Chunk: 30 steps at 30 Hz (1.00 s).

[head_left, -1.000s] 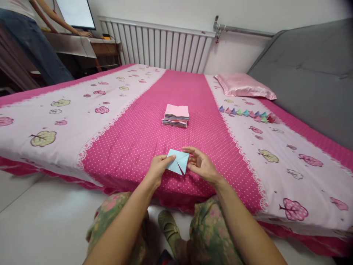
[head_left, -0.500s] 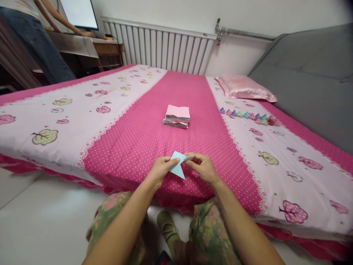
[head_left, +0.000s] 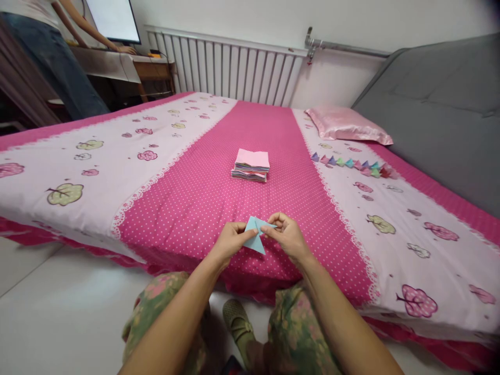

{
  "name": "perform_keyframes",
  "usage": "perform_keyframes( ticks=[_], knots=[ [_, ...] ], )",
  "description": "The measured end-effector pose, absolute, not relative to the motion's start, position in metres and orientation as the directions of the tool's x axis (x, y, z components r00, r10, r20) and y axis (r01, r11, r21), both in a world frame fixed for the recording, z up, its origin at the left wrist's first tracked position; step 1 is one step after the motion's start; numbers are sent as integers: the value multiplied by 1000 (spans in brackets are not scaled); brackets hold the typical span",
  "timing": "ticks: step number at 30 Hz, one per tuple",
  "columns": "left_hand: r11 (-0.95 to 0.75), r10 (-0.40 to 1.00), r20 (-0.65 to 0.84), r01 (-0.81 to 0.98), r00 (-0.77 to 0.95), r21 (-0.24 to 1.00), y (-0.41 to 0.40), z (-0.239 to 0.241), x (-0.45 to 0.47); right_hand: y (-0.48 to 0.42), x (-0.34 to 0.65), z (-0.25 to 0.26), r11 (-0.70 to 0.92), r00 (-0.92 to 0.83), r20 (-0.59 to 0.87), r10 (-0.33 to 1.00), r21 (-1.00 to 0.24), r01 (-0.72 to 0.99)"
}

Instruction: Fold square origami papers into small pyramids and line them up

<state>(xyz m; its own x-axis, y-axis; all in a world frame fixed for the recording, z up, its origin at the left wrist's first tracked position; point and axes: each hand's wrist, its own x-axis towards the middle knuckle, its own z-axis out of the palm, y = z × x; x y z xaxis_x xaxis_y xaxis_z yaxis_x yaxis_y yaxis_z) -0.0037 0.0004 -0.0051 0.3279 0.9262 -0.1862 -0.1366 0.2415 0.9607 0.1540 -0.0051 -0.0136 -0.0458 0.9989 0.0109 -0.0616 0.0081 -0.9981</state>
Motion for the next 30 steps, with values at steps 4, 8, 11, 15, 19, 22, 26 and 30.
perform_keyframes(
  ticks=[4,8,11,15,19,22,26,30],
  knots=[
    [216,938,-159,-160,307,963,0,-2,-3,-6,154,-13,16,-53,18,998,-999,-43],
    [189,957,-161,-101,241,977,1,-4,-2,-7,152,-13,39,-65,40,997,-999,-10],
    [184,965,-166,-73,203,980,3,-7,-3,-7,152,-14,33,-74,34,997,-999,-14],
    [183,969,-166,-81,185,980,4,-10,-4,-6,154,-14,7,-72,9,997,-1000,-29],
    [230,960,-205,-120,191,966,5,-11,-4,-4,155,-11,32,-60,33,998,-999,-21],
    [246,955,-214,-148,204,958,4,-9,-3,-4,156,-10,62,-41,63,997,-998,-28],
    [238,955,-197,-182,221,954,3,-5,-1,-4,156,-10,83,-28,84,996,-996,-22],
    [286,947,-233,-247,221,926,4,-6,0,-4,158,-9,64,-12,64,998,-996,-60]
  ],
)
